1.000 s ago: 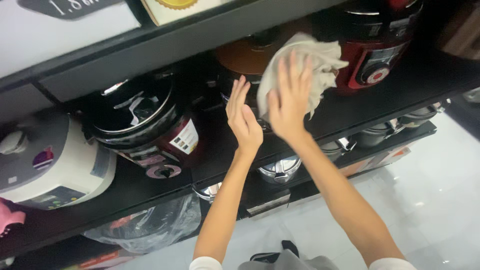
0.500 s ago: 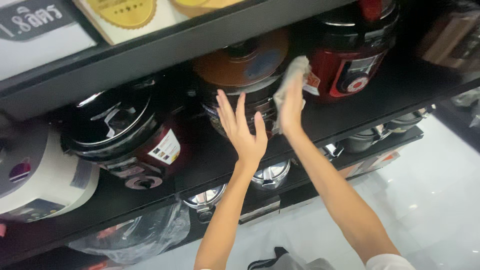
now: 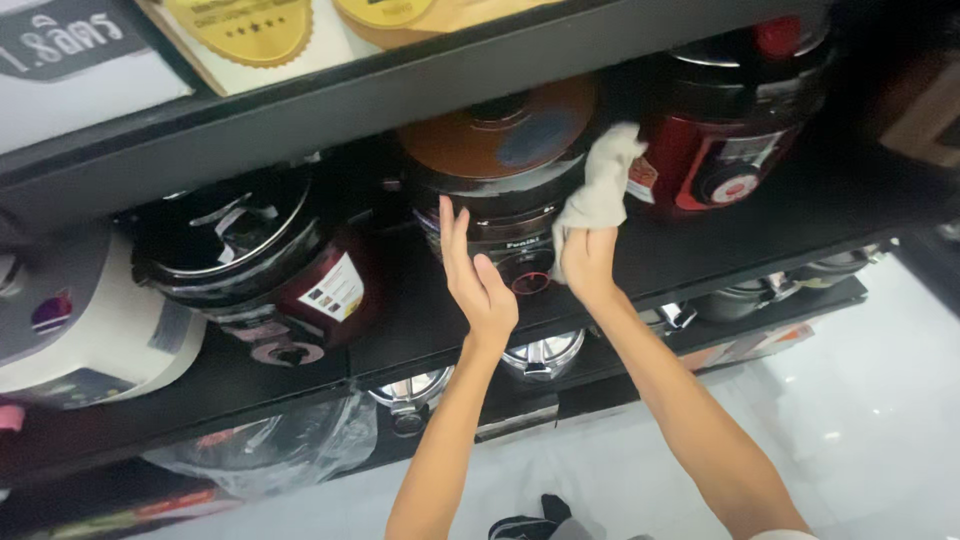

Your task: The person wipes several rice cookers, an electric griddle, and a pot lid with a cloth.

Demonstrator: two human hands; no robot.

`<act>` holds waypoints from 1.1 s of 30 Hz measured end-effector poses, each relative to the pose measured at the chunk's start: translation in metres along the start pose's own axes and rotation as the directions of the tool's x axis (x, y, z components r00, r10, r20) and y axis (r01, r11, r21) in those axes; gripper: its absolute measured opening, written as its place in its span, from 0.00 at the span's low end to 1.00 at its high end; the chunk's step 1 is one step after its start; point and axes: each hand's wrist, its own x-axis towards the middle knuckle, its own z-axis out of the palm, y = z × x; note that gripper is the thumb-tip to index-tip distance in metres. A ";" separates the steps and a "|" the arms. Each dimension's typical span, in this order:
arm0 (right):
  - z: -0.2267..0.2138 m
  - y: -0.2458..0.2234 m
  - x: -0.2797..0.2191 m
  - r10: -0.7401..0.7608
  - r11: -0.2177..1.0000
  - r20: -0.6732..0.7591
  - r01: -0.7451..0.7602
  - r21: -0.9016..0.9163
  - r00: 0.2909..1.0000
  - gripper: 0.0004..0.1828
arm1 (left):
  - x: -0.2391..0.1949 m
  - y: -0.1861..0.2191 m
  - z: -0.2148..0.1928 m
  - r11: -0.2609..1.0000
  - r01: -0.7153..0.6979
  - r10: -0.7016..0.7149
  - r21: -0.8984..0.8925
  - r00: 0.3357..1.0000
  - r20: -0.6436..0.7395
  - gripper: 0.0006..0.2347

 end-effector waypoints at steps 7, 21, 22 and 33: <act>0.046 -0.114 -0.012 -0.596 0.279 0.455 0.702 -0.655 0.662 0.39 | -0.011 -0.010 -0.019 0.994 0.057 -0.047 0.098 0.993 -0.106 0.18; 0.073 -0.076 -0.072 -0.088 0.837 0.502 0.337 -0.431 0.861 0.24 | -0.033 -0.023 -0.062 0.942 0.275 -0.245 0.192 0.955 -0.166 0.16; 0.076 -0.080 -0.069 -0.056 0.853 0.490 0.297 -0.429 0.870 0.24 | -0.034 -0.026 -0.065 0.936 0.252 -0.227 0.246 0.966 -0.125 0.15; 0.104 -0.065 -0.102 -0.422 0.871 0.427 0.488 -0.054 0.800 0.22 | -0.035 -0.073 -0.056 0.989 0.065 -0.089 0.133 0.979 0.182 0.32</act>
